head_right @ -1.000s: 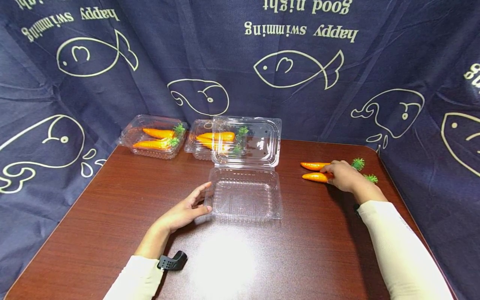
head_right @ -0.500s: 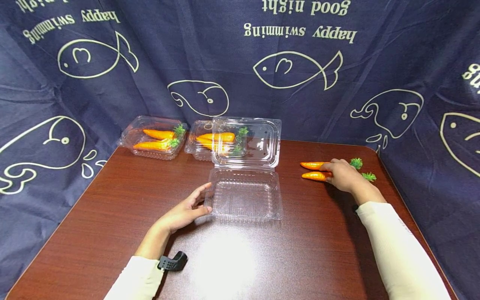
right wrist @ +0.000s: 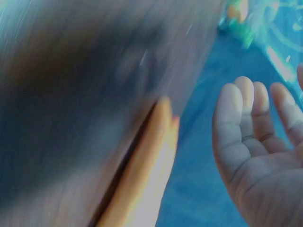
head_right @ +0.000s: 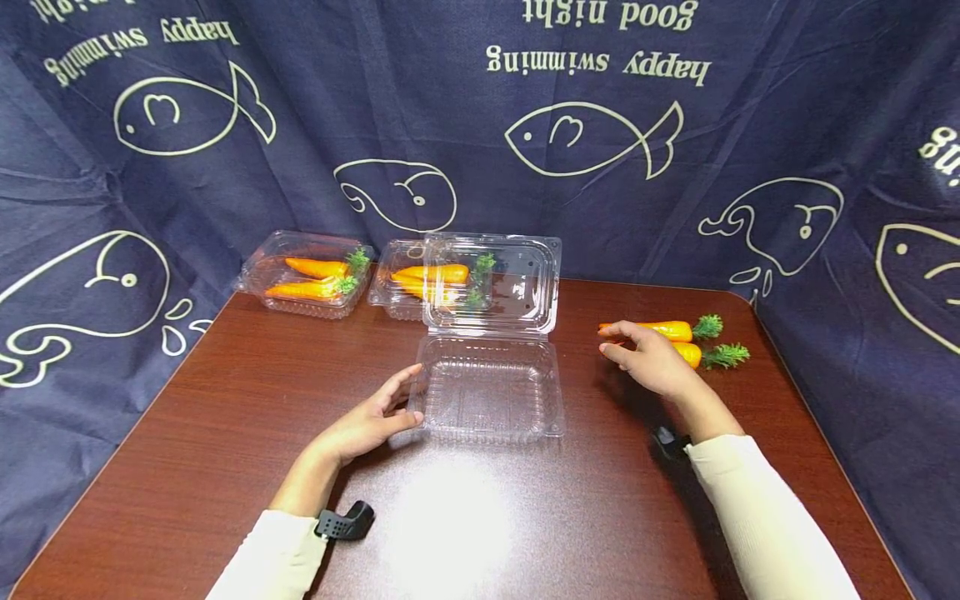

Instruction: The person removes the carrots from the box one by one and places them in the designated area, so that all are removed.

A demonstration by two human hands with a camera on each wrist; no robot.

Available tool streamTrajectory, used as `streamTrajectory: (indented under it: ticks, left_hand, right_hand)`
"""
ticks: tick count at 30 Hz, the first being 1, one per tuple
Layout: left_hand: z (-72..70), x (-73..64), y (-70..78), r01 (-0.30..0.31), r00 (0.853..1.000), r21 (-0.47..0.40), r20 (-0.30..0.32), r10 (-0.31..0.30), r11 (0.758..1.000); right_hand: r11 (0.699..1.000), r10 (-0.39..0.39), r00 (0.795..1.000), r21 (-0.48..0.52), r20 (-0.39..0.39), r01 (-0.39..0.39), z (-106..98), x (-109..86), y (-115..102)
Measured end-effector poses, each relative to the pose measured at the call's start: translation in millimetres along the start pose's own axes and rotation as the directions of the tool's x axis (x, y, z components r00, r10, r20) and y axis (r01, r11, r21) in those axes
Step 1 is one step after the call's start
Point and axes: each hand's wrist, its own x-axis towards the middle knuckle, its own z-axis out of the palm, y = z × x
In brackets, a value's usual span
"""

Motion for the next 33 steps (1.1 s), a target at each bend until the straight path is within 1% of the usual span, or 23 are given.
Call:
streamTrajectory:
  ticks: [1,3,5,7,10,14,17,20,26,30,33]
  left_hand:
    - [-0.1,-0.2,0.1,-0.002,1.0,0.0,0.001,0.002,1.0]
    - [-0.6,-0.8,0.4,-0.006,1.0,0.001,0.003,0.006,1.0]
    - [-0.8,-0.9,0.6,-0.001,1.0,0.002,0.002,0.001,1.0]
    - [-1.0,-1.0,1.0,0.004,1.0,0.004,0.002,-0.004,1.0]
    - [-1.0,-1.0,1.0,0.012,1.0,0.006,-0.002,-0.012,1.0]
    - [-1.0,-0.4,0.6,0.0,1.0,0.003,0.005,0.0,1.0]
    - [-1.0,-0.2,0.3,-0.009,1.0,0.0,0.009,0.009,1.0]
    - [-0.8,-0.3,-0.4,-0.017,1.0,0.004,0.01,0.017,1.0]
    - [-0.9,-0.2,-0.2,-0.025,1.0,-0.006,0.01,0.025,1.0]
    - [-1.6,-0.4,-0.4,-0.027,1.0,-0.003,0.01,0.027,1.0]
    - [-1.4,-0.4,0.0,-0.021,1.0,0.003,0.013,0.02,1.0]
  right_hand:
    - [0.996,0.028,0.999,0.085,0.017,-0.03,6,0.1,-4]
    - [0.971,0.064,0.996,0.225,0.057,-0.075,16,0.2,-11]
    - [0.939,0.11,0.991,0.318,0.076,-0.129,25,0.2,-17]
    - [0.911,0.137,0.986,0.379,0.097,-0.164,35,0.2,-22]
    - [0.882,0.181,0.976,0.42,0.118,-0.214,48,0.5,-28]
    - [0.842,0.238,0.959,0.458,0.155,-0.283,62,1.7,-30]
    - [0.808,0.26,0.948,0.496,0.181,-0.317,70,1.2,-31]
    - [0.78,0.264,0.944,0.531,0.199,-0.33,75,-0.4,-32]
    - [0.72,0.282,0.939,0.605,0.195,-0.341,82,0.6,-29]
    - [0.697,0.286,0.941,0.635,0.179,-0.333,85,1.8,-29]
    - [0.687,0.292,0.941,0.646,0.173,-0.332,85,1.1,-29]
